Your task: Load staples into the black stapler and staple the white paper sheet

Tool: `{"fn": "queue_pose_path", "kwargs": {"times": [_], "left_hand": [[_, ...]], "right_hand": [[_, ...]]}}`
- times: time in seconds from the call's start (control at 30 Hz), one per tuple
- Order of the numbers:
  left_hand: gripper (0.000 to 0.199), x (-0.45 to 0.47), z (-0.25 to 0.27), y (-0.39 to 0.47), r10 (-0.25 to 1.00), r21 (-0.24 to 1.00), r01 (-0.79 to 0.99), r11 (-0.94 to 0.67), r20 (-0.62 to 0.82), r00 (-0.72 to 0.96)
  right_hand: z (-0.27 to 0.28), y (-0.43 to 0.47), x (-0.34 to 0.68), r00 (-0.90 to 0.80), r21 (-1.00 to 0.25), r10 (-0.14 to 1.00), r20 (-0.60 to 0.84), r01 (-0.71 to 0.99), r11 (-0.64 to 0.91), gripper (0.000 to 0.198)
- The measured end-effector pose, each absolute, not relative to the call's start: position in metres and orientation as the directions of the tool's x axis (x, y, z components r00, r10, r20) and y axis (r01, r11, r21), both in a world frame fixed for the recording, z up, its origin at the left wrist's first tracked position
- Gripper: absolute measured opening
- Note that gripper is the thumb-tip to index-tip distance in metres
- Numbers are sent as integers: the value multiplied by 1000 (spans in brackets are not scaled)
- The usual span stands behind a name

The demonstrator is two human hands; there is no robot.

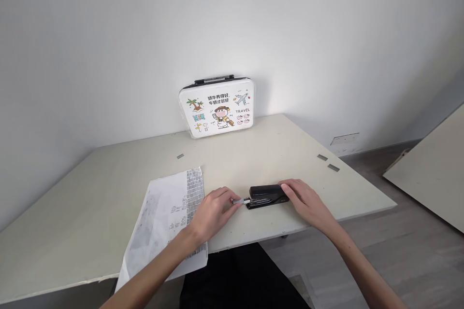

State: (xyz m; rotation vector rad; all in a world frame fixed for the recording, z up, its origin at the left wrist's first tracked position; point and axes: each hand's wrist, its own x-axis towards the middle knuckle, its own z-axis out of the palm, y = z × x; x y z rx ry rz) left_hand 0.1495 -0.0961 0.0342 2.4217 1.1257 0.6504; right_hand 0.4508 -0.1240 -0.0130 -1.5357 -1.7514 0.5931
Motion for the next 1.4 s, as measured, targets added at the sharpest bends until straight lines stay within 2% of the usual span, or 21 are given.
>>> {"fn": "queue_pose_path", "kwargs": {"times": [0.23, 0.37, 0.5, 0.67, 0.87, 1.13, 1.23, 1.33, 1.4], "left_hand": [[20, 152, 34, -98, 775, 466, 627, -624, 267, 572], [22, 135, 36, -95, 779, 522, 602, -604, 228, 584], [25, 118, 37, -85, 721, 567, 519, -640, 210, 660], [28, 125, 35, -63, 608, 603, 391, -695, 202, 768], [37, 162, 31, -42, 568, 617, 354, -703, 187, 802], [44, 178, 28, -36, 584, 516, 422, -745, 200, 786], [43, 169, 34, -46, 612, 424, 494, -759, 207, 764], [36, 139, 47, -70, 672, 334, 595, -731, 200, 713], [39, 107, 54, -93, 742, 335, 671, -661, 158, 652]], "right_hand": [[-14, -124, 452, -28, -750, 977, 210, 636, 179, 44], [-12, -125, 451, -10, -770, 975, 222, 612, 181, 43], [-7, -127, 450, -2, -799, 980, 198, 579, 163, 47], [-5, -129, 453, -75, -809, 985, 158, 561, 173, 48], [-5, -129, 458, -154, -808, 975, 159, 548, 218, 42], [-8, -128, 459, -151, -795, 979, 139, 572, 201, 43], [-9, -127, 458, -149, -808, 980, 135, 556, 196, 45], [-10, -127, 458, -157, -820, 980, 125, 540, 191, 45], [-11, -127, 458, -154, -821, 980, 124, 538, 189, 44]]}}
